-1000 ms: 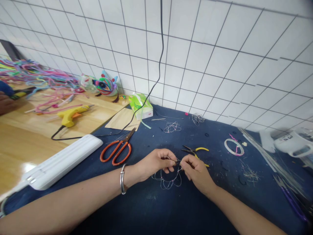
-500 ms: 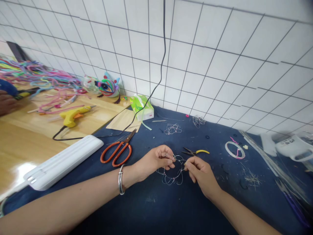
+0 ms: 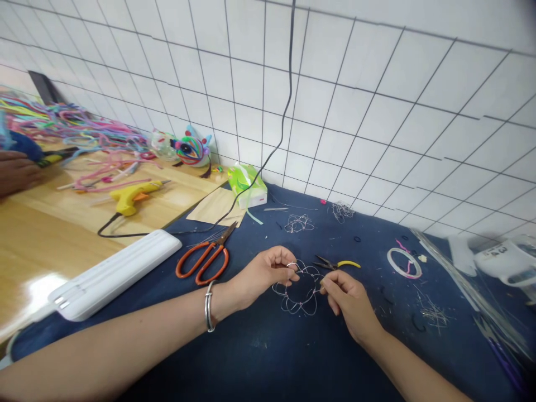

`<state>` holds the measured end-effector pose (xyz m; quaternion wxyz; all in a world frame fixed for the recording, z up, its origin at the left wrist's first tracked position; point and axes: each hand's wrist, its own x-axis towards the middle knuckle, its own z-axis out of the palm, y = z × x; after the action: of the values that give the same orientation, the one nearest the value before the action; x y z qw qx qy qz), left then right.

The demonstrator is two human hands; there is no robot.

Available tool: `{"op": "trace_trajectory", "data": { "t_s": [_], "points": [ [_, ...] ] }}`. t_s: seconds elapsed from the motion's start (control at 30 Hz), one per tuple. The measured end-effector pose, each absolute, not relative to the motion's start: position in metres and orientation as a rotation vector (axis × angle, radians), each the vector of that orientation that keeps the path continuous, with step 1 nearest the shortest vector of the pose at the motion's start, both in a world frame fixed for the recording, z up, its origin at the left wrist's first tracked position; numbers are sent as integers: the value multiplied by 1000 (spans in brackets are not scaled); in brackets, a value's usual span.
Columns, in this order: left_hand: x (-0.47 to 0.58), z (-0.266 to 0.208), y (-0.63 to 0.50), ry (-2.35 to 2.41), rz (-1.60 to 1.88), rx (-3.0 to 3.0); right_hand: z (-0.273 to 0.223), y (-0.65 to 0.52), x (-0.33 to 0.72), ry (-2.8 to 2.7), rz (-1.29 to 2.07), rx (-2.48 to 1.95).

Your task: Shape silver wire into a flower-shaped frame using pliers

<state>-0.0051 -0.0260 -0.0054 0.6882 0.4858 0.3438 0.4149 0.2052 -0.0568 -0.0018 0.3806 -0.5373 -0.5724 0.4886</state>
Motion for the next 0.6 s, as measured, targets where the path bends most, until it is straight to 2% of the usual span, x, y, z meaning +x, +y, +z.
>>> {"op": "trace_trajectory", "data": {
  "t_s": [0.6],
  "points": [
    [-6, -5, -26, 805, 893, 1150, 7, -56, 209, -1741, 1108, -1385]
  ]
}}
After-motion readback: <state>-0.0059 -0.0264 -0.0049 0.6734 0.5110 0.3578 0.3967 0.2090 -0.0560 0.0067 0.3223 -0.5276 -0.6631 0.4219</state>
